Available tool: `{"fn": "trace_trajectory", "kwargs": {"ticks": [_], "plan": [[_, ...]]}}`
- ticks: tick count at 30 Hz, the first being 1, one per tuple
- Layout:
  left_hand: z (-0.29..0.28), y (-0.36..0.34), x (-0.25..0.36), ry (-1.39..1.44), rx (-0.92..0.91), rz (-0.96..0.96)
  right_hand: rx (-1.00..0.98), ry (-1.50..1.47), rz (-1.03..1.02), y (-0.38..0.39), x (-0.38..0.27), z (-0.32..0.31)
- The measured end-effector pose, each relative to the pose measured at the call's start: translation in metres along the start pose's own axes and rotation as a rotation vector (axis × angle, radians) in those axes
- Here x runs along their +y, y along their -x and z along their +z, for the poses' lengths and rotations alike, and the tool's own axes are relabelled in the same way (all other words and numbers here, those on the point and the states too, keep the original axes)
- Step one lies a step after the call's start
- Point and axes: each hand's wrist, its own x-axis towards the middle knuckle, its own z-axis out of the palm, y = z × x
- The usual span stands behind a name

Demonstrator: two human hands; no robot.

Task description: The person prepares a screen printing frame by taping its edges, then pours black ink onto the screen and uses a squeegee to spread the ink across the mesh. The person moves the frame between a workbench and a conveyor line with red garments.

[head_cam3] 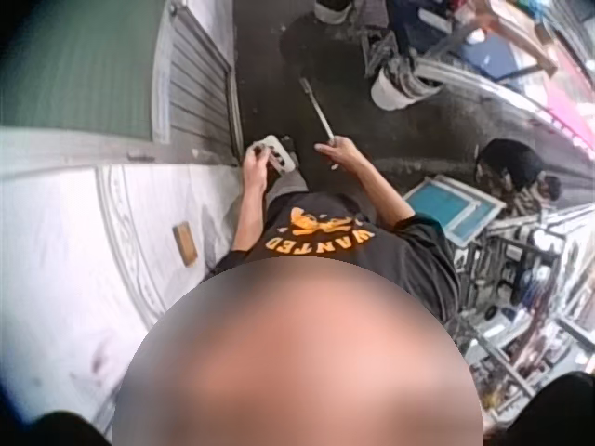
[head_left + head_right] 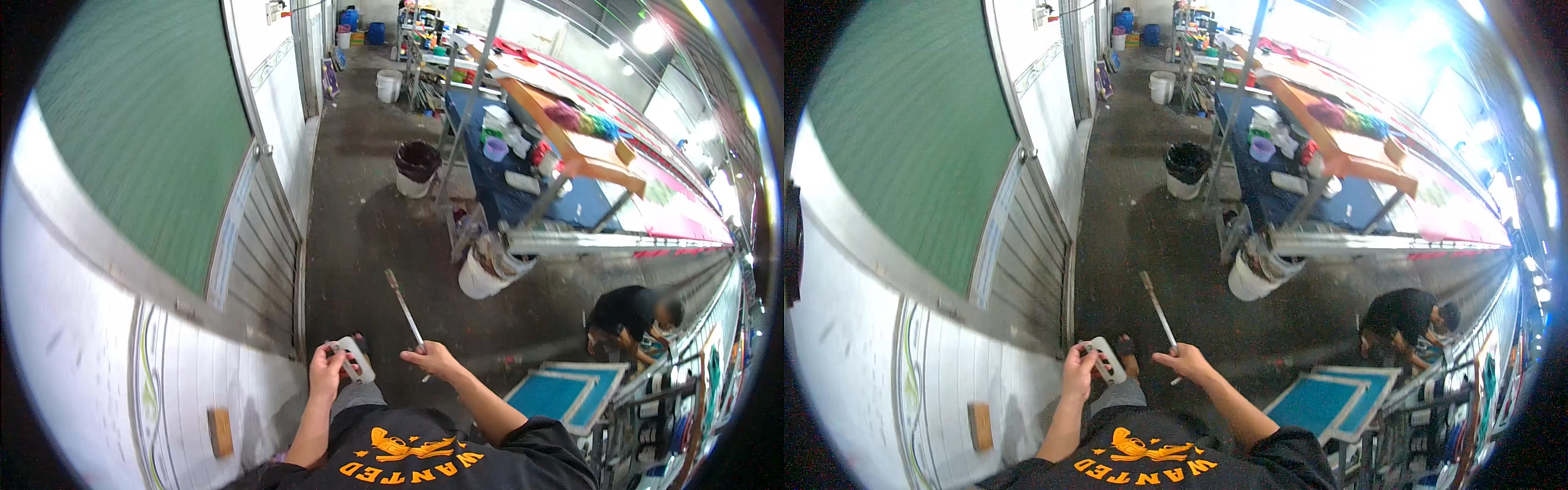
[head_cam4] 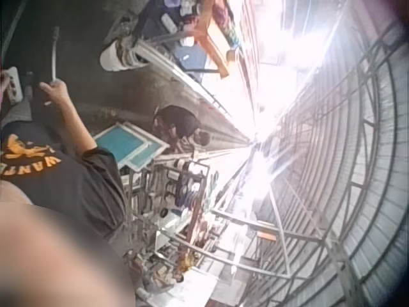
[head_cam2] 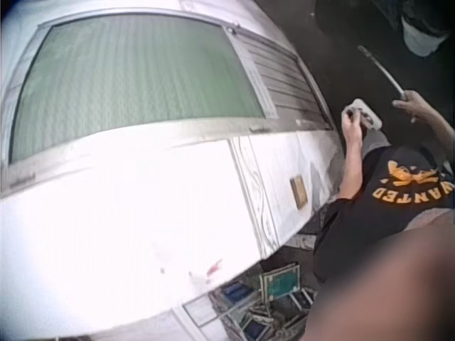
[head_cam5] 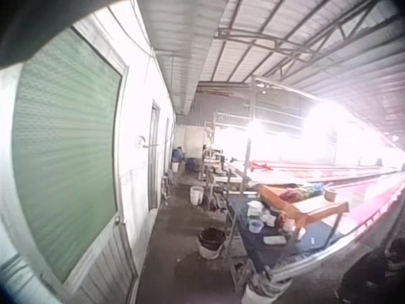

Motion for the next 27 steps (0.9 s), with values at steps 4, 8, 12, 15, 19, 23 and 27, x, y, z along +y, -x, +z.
{"fn": "trace_trajectory", "kwargs": {"ticks": [4, 8, 12, 15, 19, 23, 27], "plan": [[0.066, -0.150, 0.059, -0.020, -0.138, -0.013, -0.014, -0.250, -0.162, -0.108, -0.124, -0.019], [0.138, -0.273, 0.127, -0.134, -0.266, -0.156, 0.118, -0.230, -0.212, -0.194, -0.194, -0.084], [0.191, -0.391, 0.175, -0.097, -0.452, -0.245, 0.124, -0.529, -0.134, -0.298, -0.215, -0.144], [0.220, -0.496, 0.195, -0.247, -0.488, -0.163, 0.175, -0.643, -0.162, -0.387, -0.238, -0.183], [0.252, -0.627, 0.228, -0.147, -0.402, -0.199, 0.101, -0.489, -0.193, -0.515, -0.295, -0.248], [0.271, -0.733, 0.287, -0.116, -0.242, -0.196, -0.015, -0.220, -0.209, -0.637, -0.370, -0.309], [0.276, -0.827, 0.331, -0.006, -0.158, -0.183, -0.245, -0.088, -0.138, -0.728, -0.476, -0.372]]}}
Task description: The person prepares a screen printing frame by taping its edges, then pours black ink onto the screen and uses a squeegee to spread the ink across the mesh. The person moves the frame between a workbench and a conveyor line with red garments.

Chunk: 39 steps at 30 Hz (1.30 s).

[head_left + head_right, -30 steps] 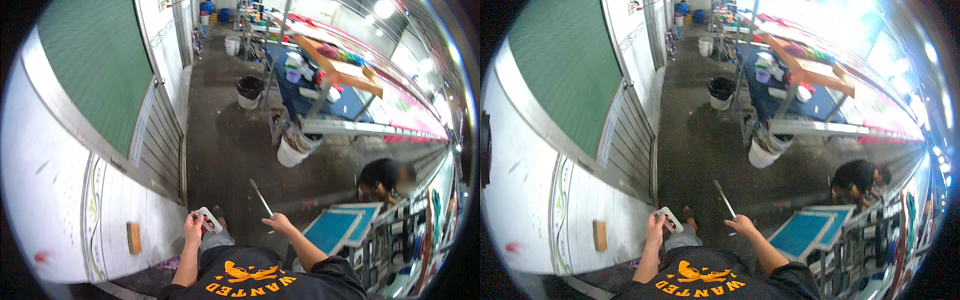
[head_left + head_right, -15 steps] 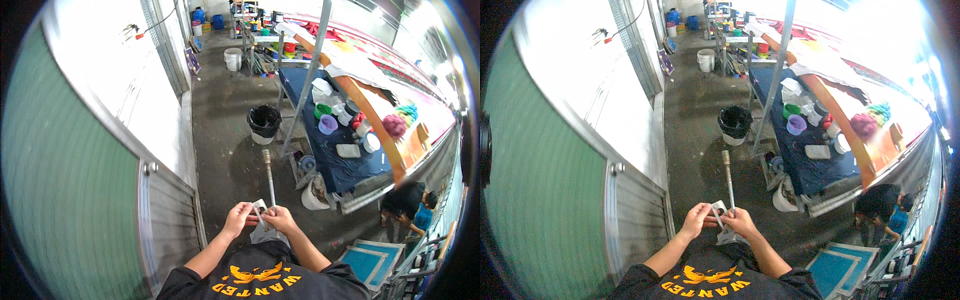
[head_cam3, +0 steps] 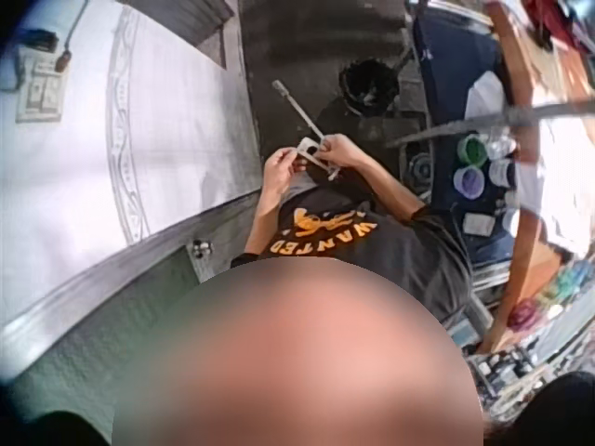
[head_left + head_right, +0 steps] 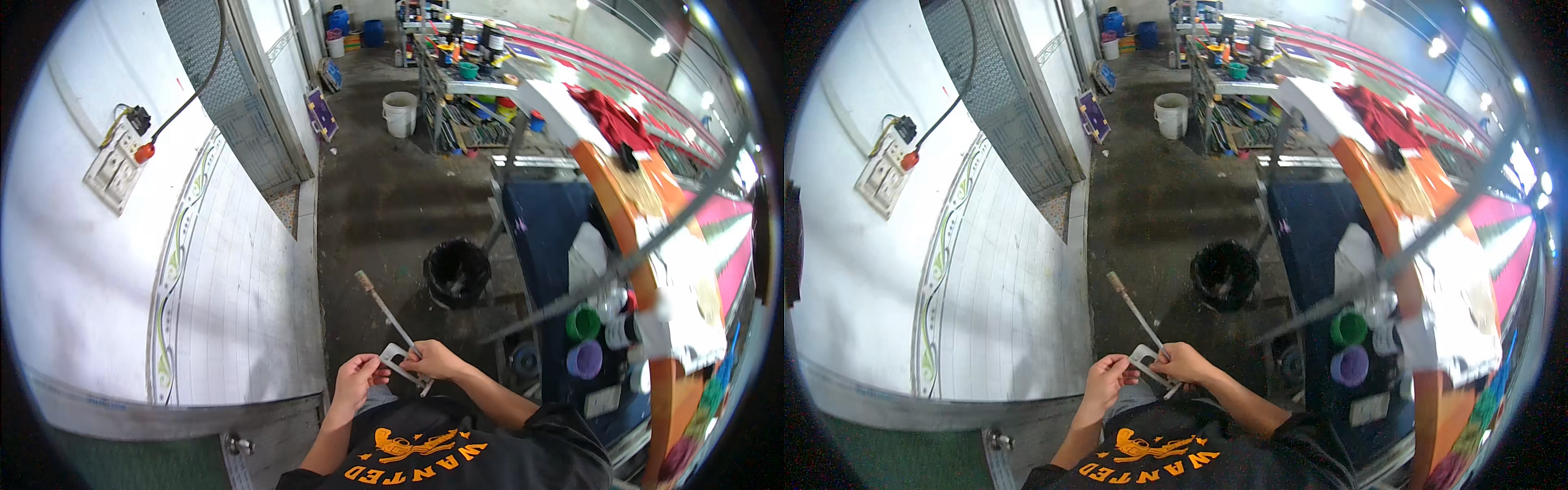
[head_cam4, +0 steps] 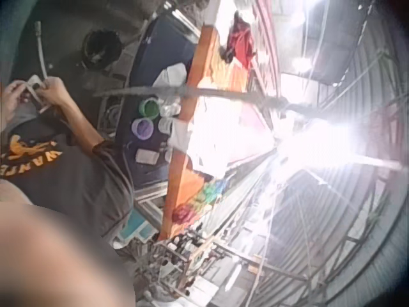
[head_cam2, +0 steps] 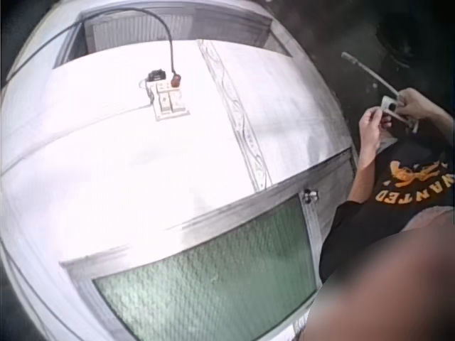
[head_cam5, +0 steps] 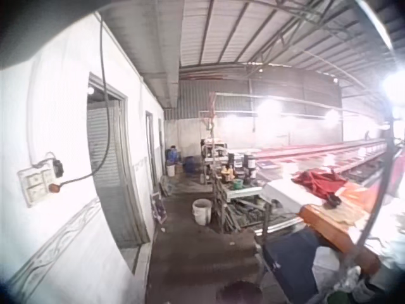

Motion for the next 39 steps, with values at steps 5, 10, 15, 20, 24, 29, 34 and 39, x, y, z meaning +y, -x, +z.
{"fn": "trace_trajectory", "kwargs": {"ticks": [5, 10, 15, 20, 24, 29, 34, 39], "plan": [[-0.032, -0.139, 0.050, 0.031, 0.005, 0.083, -0.122, -0.008, -0.082, -0.152, -0.057, -0.064], [-0.041, -0.311, 0.151, -0.104, 0.105, 0.222, 0.048, -0.043, -0.042, -0.290, -0.129, -0.123], [-0.016, -0.477, 0.304, -0.129, 0.107, 0.257, 0.338, -0.367, 0.009, -0.370, -0.195, -0.223], [-0.074, -0.655, 0.365, -0.212, 0.206, 0.187, 0.550, -0.498, 0.051, -0.477, -0.204, -0.310], [-0.143, -0.768, 0.372, -0.175, 0.359, 0.037, 0.671, -0.427, 0.081, -0.589, -0.215, -0.395], [-0.285, -0.734, 0.331, -0.085, 0.896, -0.279, 0.548, -0.375, 0.099, -0.739, -0.302, -0.497], [-0.245, -0.735, 0.326, 0.025, 1.147, -0.481, 0.397, -0.228, 0.016, -0.888, -0.395, -0.586], [-0.218, -0.872, 0.361, 0.118, 1.117, -0.535, 0.358, -0.331, 0.015, -1.027, -0.477, -0.649]]}}
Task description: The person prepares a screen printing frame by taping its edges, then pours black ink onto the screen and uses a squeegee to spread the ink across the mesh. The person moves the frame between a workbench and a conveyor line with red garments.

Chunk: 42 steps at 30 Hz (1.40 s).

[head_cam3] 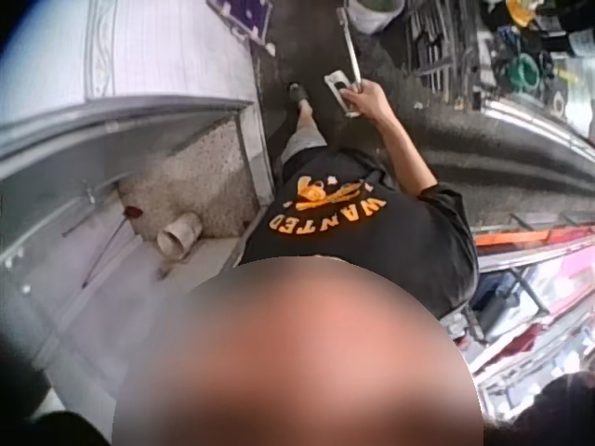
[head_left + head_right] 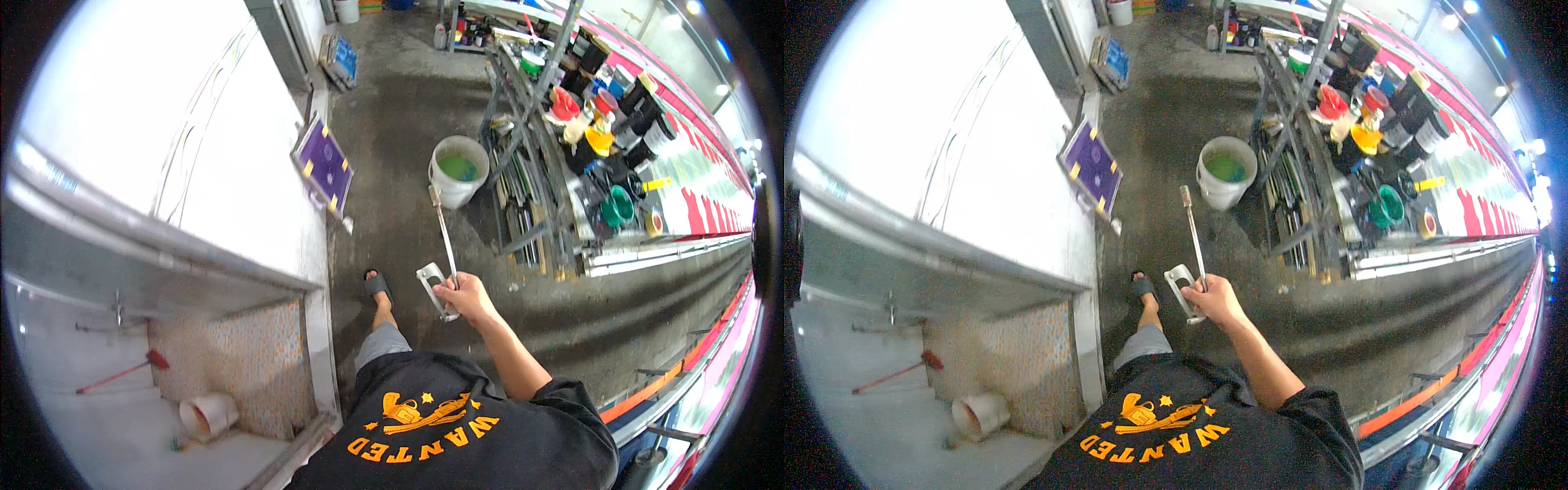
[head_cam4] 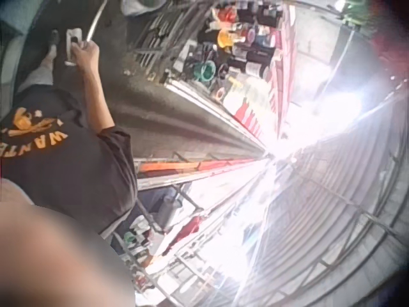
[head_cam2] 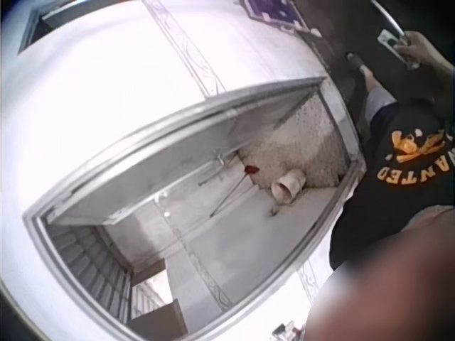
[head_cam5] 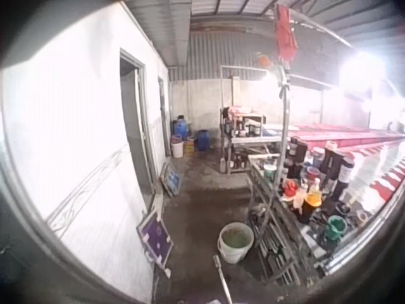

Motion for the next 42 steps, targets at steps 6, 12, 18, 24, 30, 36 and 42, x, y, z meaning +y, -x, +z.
{"fn": "trace_trajectory", "kwargs": {"ticks": [6, 12, 18, 24, 30, 36, 42], "plan": [[0.218, -0.053, 0.220, -0.037, -0.182, 0.064, 0.129, 0.011, 0.064, -0.167, -0.074, -0.001], [0.473, -0.071, 0.559, -0.510, -0.432, 0.684, 0.294, -0.092, 0.085, -0.293, -0.160, -0.035], [0.685, -0.006, 0.776, -0.327, -0.456, 0.738, 0.445, -0.096, 0.094, -0.470, -0.185, -0.069], [0.755, -0.012, 0.811, -0.210, -0.473, 0.533, 0.399, -0.125, 0.095, -0.659, -0.310, -0.109], [0.905, 0.017, 0.833, -0.614, -0.412, 0.338, 0.273, 0.039, -0.035, -0.851, -0.429, -0.151], [1.090, 0.014, 0.965, -0.867, -0.501, 0.385, 0.280, -0.098, -0.111, -0.994, -0.535, -0.200], [1.304, 0.027, 1.177, -1.077, -0.671, 0.627, 0.555, -0.232, -0.055, -1.093, -0.592, -0.273]]}}
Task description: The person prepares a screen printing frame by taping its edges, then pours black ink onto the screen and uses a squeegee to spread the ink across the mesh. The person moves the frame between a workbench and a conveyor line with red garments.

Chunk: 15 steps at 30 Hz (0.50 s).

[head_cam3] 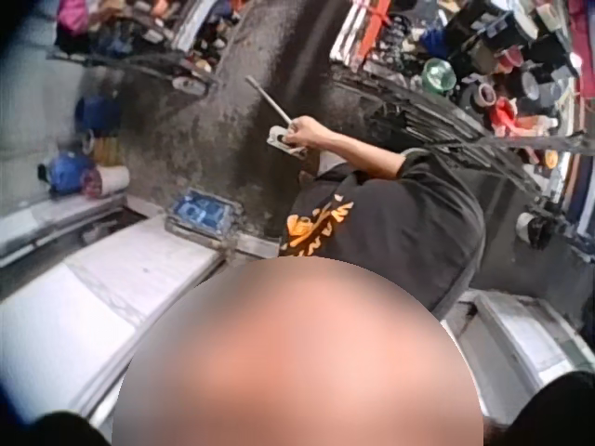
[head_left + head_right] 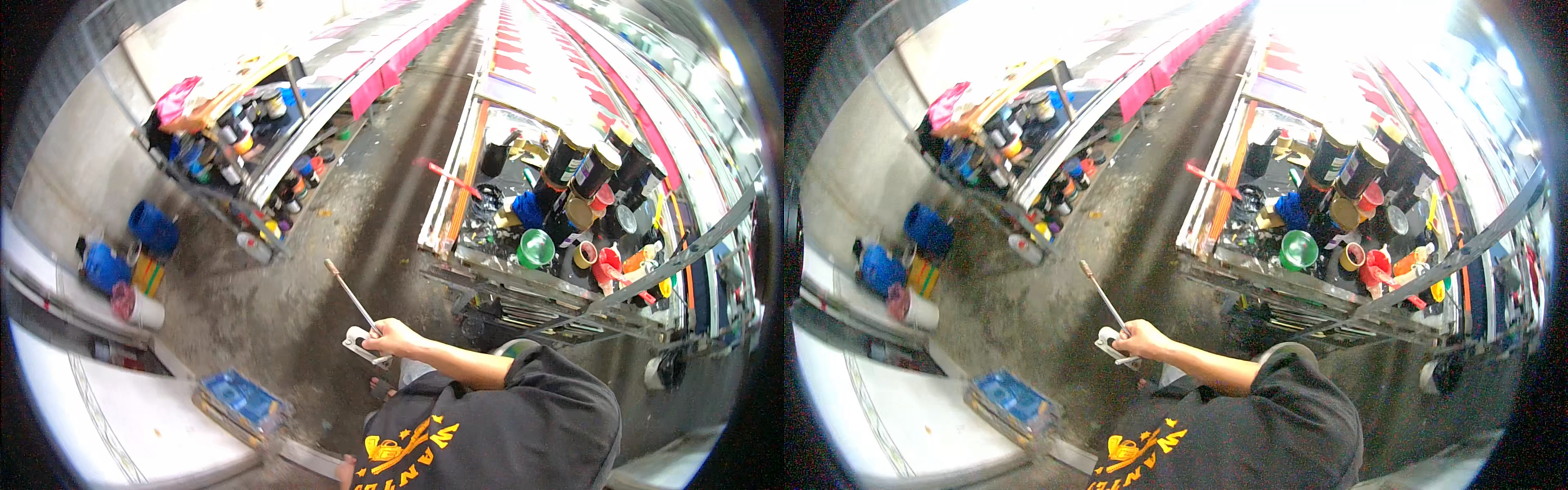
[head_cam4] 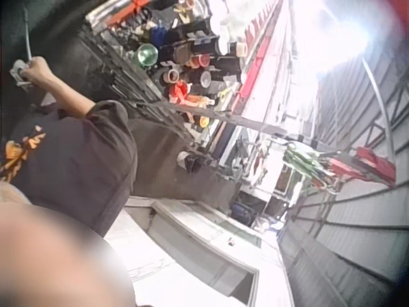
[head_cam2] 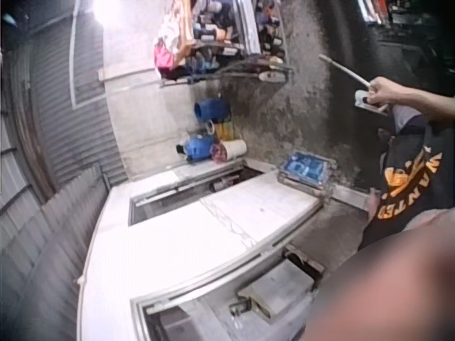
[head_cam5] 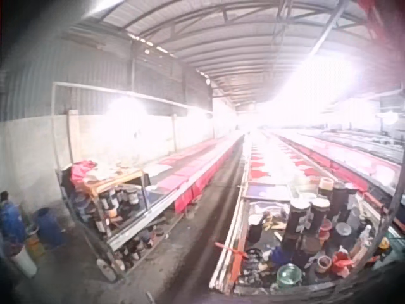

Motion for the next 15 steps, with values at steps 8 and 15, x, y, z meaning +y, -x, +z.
{"fn": "trace_trajectory", "kwargs": {"ticks": [8, 15], "plan": [[-0.067, -0.232, 0.423, 0.070, 0.097, 0.425, 0.247, -0.200, 0.074, -0.137, -0.033, -0.033], [0.075, -0.284, 0.503, -0.203, -0.062, 0.239, 0.413, -0.308, 0.152, -0.279, -0.086, -0.103]]}}
